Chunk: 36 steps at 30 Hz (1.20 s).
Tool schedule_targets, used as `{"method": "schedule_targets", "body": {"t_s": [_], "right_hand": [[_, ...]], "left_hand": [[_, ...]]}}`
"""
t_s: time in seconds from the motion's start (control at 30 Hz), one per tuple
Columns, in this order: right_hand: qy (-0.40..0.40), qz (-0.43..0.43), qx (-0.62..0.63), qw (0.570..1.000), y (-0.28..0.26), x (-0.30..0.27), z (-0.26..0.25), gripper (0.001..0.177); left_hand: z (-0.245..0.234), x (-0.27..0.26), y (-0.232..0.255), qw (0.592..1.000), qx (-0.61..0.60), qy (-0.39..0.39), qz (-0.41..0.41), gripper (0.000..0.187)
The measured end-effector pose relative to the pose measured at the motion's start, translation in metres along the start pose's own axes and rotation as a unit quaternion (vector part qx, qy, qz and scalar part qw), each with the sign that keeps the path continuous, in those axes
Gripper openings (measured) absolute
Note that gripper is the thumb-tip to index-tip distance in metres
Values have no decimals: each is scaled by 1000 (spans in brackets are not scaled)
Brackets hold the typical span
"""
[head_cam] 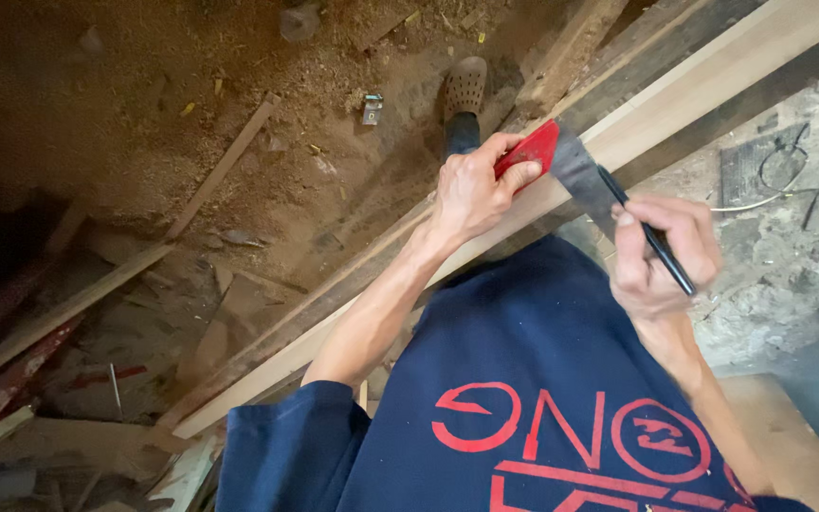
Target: The person uses a metal ruler and a red square to measure and mark a long wooden plank with a black pen. They repeatedly reposition the ruler along the plank and draw straight lines at measured intervals.
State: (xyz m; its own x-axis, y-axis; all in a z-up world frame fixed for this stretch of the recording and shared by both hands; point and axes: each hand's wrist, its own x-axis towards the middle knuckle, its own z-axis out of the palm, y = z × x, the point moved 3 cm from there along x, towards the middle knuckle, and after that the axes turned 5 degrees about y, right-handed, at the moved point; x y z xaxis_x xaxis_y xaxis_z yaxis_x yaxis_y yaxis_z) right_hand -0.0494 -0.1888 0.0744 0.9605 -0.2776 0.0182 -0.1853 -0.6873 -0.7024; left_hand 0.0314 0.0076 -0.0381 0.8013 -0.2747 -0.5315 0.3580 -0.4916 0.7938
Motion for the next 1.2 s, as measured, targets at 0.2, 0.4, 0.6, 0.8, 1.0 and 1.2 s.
{"method": "schedule_targets", "body": {"t_s": [0.2,0.4,0.6,0.8,1.0,1.2], "right_hand": [[38,65,82,994,2,9,-17,5],[83,114,142,980,16,5,-15,4],[83,138,176,971,32,-7,-14,4],[89,139,188,968,35,-4,-9,9],[85,121,178,973,34,7,-6,13],[90,119,189,971,34,13,1,13]], "left_hand": [[6,9,4,1000,-15,-10,11,44],[26,35,17,1000,-4,-11,19,47],[28,37,22,1000,-6,-18,13,48],[29,34,25,999,7,4,33,47],[29,34,26,999,18,15,43,47],[30,33,26,999,15,21,45,45]]}}
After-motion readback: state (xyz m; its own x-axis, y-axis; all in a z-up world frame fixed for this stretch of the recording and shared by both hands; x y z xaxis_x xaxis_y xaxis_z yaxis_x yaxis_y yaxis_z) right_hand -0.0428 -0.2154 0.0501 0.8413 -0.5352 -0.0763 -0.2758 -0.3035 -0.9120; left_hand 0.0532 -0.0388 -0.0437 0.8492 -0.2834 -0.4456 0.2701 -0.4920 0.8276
